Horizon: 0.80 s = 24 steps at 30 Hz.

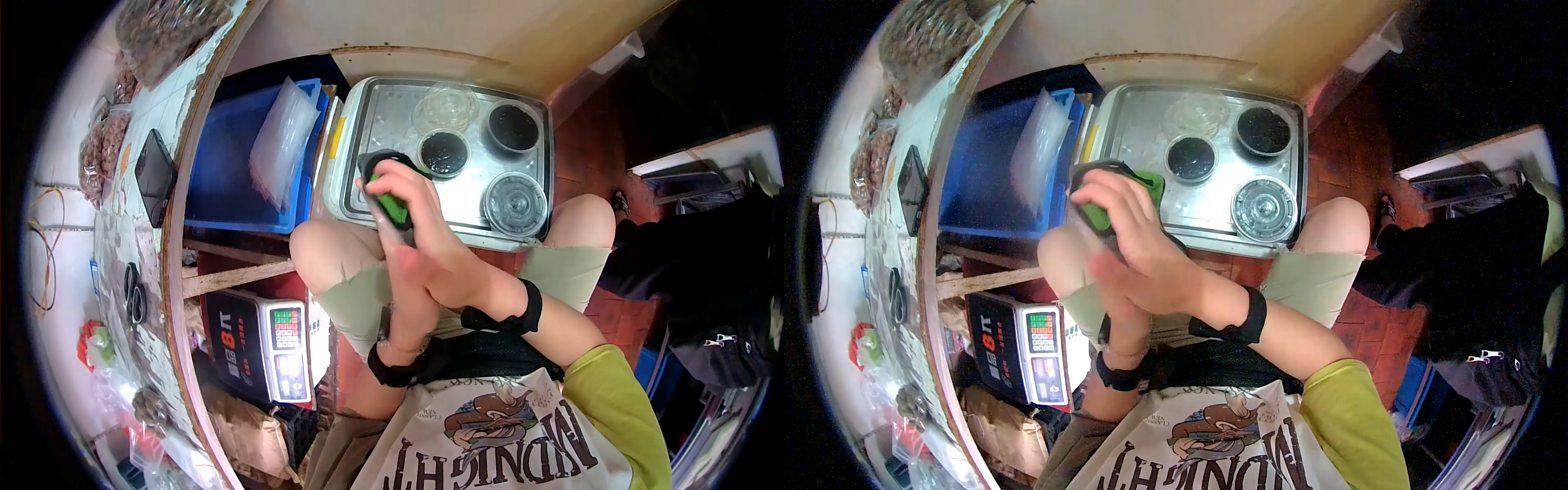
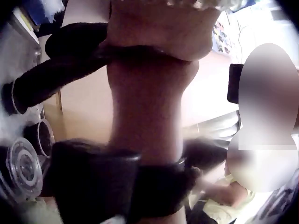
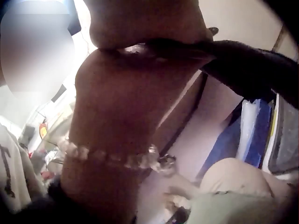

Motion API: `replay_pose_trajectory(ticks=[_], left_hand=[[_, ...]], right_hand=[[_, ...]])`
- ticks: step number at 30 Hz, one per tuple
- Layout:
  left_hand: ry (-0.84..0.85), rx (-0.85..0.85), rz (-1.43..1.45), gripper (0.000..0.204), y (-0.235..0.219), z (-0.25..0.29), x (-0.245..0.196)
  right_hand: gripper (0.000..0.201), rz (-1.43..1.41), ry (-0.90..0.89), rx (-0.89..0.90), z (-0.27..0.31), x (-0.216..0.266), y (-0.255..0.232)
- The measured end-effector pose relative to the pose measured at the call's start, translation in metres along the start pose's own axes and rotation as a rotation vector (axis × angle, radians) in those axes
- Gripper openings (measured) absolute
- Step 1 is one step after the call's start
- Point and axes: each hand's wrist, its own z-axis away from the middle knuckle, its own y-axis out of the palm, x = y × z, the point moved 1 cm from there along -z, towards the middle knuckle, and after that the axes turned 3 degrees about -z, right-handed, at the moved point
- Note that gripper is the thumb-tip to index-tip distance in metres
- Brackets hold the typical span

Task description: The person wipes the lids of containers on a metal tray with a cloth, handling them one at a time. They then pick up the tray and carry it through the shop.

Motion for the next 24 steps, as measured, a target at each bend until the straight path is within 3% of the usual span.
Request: replay_pose_trajectory(ticks=[2, 4, 8, 10, 12, 13, 14, 16, 18, 19, 20, 22, 23, 24], left_hand=[[0.259, 0.042, -0.379, 0.078, 0.014, -0.013, -0.013], [0.245, 0.018, -0.357, 0.076, 0.013, -0.013, -0.004], [0.518, 0.153, -0.725, 0.072, 0.004, -0.017, -0.006], [0.658, 0.223, -0.907, 0.07, 0.003, -0.019, -0.006], [0.692, 0.236, -0.882, 0.062, 0.002, -0.022, -0.004], [0.701, 0.305, -0.967, 0.059, -0.001, -0.023, -0.006], [0.708, 0.374, -1.052, 0.056, -0.004, -0.024, -0.007], [0.706, 0.365, -1.019, 0.056, -0.011, -0.027, -0.008], [0.471, 0.274, -0.688, 0.052, -0.019, -0.027, -0.009], [0.397, 0.109, -0.564, 0.044, -0.01, -0.024, -0.015], [0.399, 0.109, -0.564, 0.044, -0.008, -0.024, -0.009], [0.281, -0.137, -0.256, 0.036, -0.006, -0.026, -0.006], [0.12, -0.164, 0.008, 0.035, -0.003, -0.02, -0.007], [0.121, -0.165, 0.007, 0.035, 0.0, -0.021, -0.016]], right_hand=[[0.069, -0.107, 0.038, -0.05, -0.001, 0.002, 0.001], [0.081, -0.256, 0.174, -0.033, 0.0, 0.004, -0.004], [0.084, -0.511, 0.282, -0.086, -0.003, 0.009, -0.009], [0.08, -0.598, 0.32, -0.139, -0.003, 0.012, -0.012], [0.058, -1.163, 0.475, -0.198, -0.001, 0.014, -0.02], [0.045, -1.215, 0.506, -0.22, -0.001, 0.017, -0.024], [0.045, -1.216, 0.505, -0.219, 0.0, 0.018, -0.026], [0.038, -1.051, 0.548, -0.236, 0.001, 0.02, -0.029], [0.042, -1.035, 0.512, -0.279, 0.007, 0.011, -0.022], [0.044, -0.977, 0.453, -0.313, 0.01, 0.009, -0.017], [0.045, -0.919, 0.394, -0.346, 0.013, 0.009, -0.012], [0.045, -0.876, 0.364, -0.351, 0.015, 0.011, -0.005], [0.044, -0.67, 0.282, -0.28, 0.016, 0.012, -0.005], [0.043, -0.464, 0.199, -0.208, 0.017, 0.012, -0.005]])
